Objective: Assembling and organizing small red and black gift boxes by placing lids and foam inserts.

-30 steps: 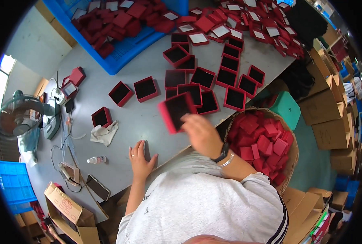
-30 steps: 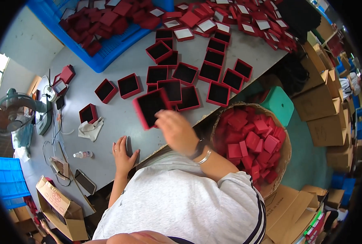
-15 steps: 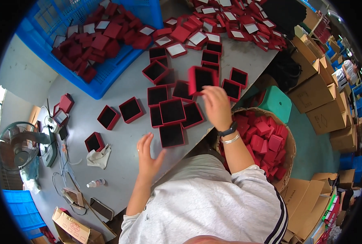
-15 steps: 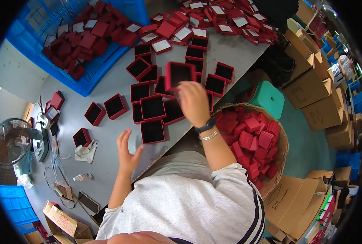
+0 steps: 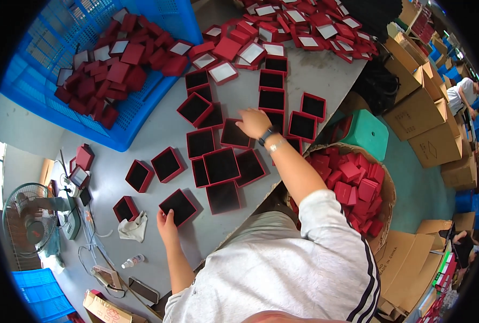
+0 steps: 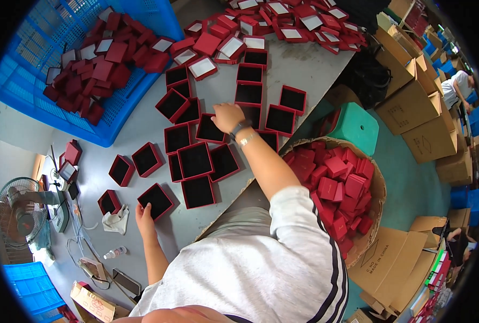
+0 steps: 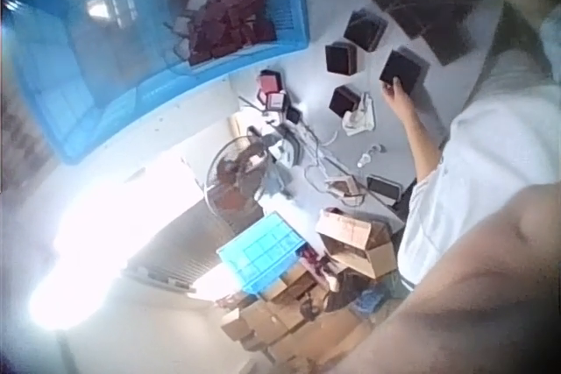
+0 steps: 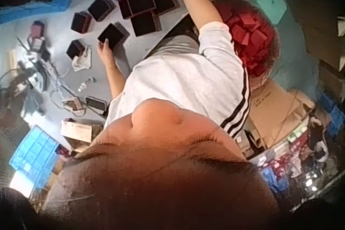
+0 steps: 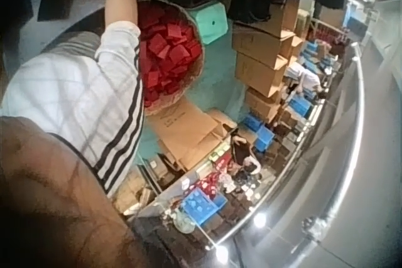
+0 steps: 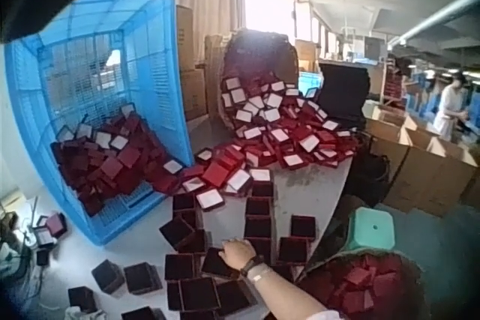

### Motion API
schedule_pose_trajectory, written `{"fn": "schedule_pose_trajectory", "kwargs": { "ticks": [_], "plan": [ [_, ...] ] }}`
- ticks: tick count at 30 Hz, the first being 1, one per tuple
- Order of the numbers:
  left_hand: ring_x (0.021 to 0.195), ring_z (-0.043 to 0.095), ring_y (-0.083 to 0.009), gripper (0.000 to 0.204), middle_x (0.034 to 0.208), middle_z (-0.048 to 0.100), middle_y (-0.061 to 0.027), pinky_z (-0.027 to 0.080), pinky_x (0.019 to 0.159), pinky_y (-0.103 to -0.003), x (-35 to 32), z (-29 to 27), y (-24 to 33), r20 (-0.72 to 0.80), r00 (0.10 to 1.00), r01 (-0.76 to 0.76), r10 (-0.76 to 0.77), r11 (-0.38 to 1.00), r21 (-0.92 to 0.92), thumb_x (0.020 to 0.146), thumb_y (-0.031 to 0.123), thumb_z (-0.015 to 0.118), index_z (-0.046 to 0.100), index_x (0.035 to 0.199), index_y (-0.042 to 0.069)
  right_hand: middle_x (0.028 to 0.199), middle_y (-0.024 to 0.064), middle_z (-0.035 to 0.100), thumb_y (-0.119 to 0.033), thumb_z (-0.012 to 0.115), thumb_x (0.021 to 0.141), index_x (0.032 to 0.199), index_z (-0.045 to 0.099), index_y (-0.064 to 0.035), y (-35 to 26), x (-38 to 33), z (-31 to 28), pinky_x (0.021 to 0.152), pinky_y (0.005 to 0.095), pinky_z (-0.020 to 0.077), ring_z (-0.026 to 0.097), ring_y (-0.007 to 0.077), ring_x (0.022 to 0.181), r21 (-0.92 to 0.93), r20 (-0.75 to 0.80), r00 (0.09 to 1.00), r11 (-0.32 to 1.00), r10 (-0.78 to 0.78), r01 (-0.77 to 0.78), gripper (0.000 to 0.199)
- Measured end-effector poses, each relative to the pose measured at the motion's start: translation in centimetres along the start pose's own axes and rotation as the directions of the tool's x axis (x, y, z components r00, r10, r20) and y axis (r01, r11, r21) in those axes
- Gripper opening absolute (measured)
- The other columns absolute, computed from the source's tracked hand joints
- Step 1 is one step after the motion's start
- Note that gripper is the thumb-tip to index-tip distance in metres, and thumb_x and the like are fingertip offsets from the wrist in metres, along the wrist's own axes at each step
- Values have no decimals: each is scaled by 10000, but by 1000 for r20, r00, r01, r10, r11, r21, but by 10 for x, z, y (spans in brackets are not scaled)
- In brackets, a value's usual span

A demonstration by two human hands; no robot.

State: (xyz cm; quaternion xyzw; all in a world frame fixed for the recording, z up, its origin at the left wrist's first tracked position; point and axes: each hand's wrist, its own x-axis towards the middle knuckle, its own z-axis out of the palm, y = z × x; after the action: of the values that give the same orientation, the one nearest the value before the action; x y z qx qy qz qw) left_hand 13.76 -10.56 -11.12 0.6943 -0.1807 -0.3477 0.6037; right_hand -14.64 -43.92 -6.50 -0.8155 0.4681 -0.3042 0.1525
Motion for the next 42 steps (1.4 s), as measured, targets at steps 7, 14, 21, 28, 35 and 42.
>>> {"fn": "schedule_pose_trajectory", "kwargs": {
  "ticks": [7, 14, 21, 28, 35, 42],
  "plan": [
    [1181, 544, -283, 537, 1353, 493, -163, 402, 1027, -386, -48, 10, 38, -101, 831, -258, 547, 540, 801, 925, 219, 642, 444, 1381, 15, 854, 125, 671, -193, 591, 849, 852, 690, -54, -29, 15, -34, 732, 477, 492, 646, 346, 811, -246, -11, 993, 963, -114, 108, 170],
    [1177, 536, -219, 636, 1413, 442, -127, 431, 1031, -380, -103, 98, 127, 536, 759, -143, 371, 897, -418, 937, 252, 566, 295, 1477, 55, 712, 104, 553, -157, 661, 805, 749, 602, -73, -161, -98, -145, 557, 427, 463, 593, 319, 658, 13, -140, 971, 980, -193, 196, 116],
    [1095, 536, -174, 627, 1239, 493, -117, 445, 943, -298, -135, 124, 115, 520, 783, -313, 341, 939, -144, 796, -66, 563, 359, 1377, 49, 826, 128, 656, -165, 647, 885, 973, 669, -40, -170, -161, -136, 598, 367, 504, 649, 319, 723, 362, -99, 995, 932, 8, 28, 155],
    [1127, 497, -197, 578, 1242, 466, -117, 415, 981, -314, -151, 112, 95, 530, 780, -346, 333, 935, -78, 776, -65, 556, 397, 1325, 26, 898, 197, 679, -231, 565, 955, 1065, 642, -16, -171, -183, -117, 677, 442, 514, 649, 390, 812, 511, 68, 992, 850, 110, -129, 253],
    [1116, 503, -199, 521, 1208, 489, -108, 383, 1008, -324, -157, 86, 75, 470, 811, -333, 348, 935, -117, 795, -89, 493, 400, 1297, 16, 853, 217, 671, -148, 509, 949, 1204, 557, 5, -167, -205, -92, 669, 488, 503, 643, 407, 786, 483, 219, 975, 872, -24, -87, 301],
    [1006, 568, -205, 435, 1111, 552, -129, 443, 921, -315, -153, 69, 47, 486, 833, -311, 263, 950, 18, 801, -40, 519, 454, 1229, 0, 764, 182, 666, -81, 578, 811, 1254, 508, 59, -162, -223, -90, 592, 452, 525, 643, 348, 627, 192, 432, 899, 981, -75, -11, 469]
  ]
}}
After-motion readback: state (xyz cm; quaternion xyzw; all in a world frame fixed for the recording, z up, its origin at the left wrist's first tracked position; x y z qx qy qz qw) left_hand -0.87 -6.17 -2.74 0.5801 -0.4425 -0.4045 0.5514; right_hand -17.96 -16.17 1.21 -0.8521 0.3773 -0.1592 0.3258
